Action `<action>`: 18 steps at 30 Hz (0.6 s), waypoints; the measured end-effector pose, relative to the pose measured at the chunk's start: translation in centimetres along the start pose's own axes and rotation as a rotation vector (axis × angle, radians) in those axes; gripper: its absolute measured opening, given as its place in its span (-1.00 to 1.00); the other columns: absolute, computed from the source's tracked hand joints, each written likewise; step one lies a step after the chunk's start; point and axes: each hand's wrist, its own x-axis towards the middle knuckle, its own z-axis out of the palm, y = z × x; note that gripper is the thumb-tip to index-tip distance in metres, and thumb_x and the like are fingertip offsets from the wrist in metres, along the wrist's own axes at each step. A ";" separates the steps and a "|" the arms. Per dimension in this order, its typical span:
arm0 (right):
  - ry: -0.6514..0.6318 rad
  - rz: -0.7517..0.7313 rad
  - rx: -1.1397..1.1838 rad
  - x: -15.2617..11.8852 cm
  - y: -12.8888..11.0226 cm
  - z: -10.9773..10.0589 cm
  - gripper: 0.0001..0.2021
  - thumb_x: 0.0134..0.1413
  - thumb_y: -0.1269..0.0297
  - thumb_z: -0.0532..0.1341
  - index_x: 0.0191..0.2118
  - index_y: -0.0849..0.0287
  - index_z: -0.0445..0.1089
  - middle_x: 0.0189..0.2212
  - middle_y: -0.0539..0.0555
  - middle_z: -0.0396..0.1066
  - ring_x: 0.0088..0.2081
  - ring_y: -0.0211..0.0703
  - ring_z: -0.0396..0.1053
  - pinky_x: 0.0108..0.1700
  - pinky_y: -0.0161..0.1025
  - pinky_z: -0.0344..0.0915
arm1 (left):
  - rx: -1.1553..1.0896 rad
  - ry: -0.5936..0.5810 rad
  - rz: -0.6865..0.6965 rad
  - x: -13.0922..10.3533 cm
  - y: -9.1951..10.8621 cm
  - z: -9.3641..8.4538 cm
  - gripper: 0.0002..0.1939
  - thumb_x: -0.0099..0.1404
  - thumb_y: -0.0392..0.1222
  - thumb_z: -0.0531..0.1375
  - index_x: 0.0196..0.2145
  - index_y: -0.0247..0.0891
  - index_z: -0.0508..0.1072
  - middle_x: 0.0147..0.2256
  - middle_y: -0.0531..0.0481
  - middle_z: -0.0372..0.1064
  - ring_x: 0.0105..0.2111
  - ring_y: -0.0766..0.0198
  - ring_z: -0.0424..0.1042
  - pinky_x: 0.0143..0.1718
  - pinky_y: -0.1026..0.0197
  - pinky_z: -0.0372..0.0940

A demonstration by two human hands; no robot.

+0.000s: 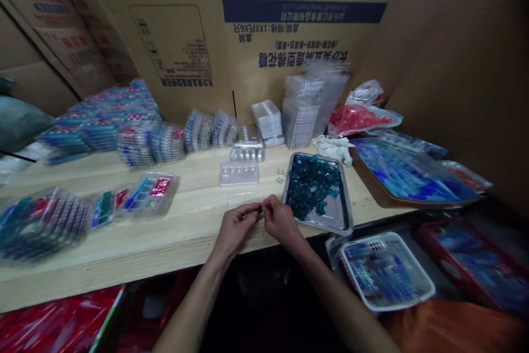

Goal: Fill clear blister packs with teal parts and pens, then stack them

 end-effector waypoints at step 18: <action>-0.193 0.252 -0.581 0.7 5.2 -6.4 -0.79 0.21 0.40 0.06 -0.05 0.18 0.29 -0.09 0.21 0.32 -0.17 -0.04 0.43 -0.20 -0.22 0.21 | 1.042 -0.161 0.529 9.5 -1.1 -4.6 -0.76 0.24 -0.39 0.13 -0.32 -0.22 0.61 -0.30 -0.06 0.54 -0.29 0.22 0.50 -0.18 0.20 0.34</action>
